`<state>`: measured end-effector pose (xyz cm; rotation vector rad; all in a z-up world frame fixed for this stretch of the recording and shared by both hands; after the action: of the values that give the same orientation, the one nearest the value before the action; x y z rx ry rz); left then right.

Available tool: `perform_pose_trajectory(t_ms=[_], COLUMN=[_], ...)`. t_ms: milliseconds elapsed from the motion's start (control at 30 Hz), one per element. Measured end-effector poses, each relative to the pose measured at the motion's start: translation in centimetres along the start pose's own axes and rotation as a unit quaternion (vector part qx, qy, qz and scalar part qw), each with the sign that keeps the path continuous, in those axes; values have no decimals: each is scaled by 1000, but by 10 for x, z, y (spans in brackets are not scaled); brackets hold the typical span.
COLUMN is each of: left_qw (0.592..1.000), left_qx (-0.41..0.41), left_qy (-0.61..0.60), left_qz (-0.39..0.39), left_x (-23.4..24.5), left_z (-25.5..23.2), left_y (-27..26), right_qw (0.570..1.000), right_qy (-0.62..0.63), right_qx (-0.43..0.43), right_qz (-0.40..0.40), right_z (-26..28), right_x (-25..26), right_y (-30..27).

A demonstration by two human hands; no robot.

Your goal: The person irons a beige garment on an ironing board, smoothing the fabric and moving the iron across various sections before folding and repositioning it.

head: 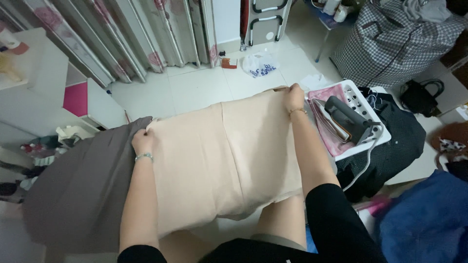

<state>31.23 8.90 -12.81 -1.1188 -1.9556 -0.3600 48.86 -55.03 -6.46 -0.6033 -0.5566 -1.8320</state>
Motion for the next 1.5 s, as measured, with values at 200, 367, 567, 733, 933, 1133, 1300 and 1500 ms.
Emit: perform_pose_trajectory(t_ms=[200, 367, 567, 733, 933, 1133, 1300, 1500], left_qw=[1000, 995, 981, 976, 912, 864, 921, 878], left_qx=[-25, -10, 6, 13, 132, 272, 188, 264], left_qy=[-1, -46, -98, -96, -272, -358, -243, -209], left_qz=[13, 84, 165, 194, 278, 229, 239, 339], left_x=[10, 40, 56, 28, 34, 87, 94, 6], left_z=[-7, -29, -31, 46, 60, 29, 34, 152], left_y=[-11, -88, -191, -235, -296, -335, -334, -349], right_qw=[1000, 994, 980, 980, 977, 921, 953, 957], right_qy=[-13, -5, -16, -94, -48, 238, 198, -61], right_qx=[-15, -70, -124, -110, -97, -294, -203, -192], right_qz=[18, 89, 153, 138, 182, 94, 112, 211], right_z=[5, 45, 49, -55, -51, 5, -30, -55], right_x=[9, 69, 114, 121, 150, 205, 208, 190], right_y=[-30, -129, -240, -260, -283, -313, -292, -315])
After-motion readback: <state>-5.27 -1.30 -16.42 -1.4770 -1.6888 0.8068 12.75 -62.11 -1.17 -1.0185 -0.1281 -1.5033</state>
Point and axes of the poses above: each hand's wrist, its own y-axis towards the middle knuckle, its own x-axis out of the back of the hand, z = x × y, the point moved 8 cm from there along y, towards the middle knuckle, and after that the axes turned 7 degrees about y, right-handed, at the moved point
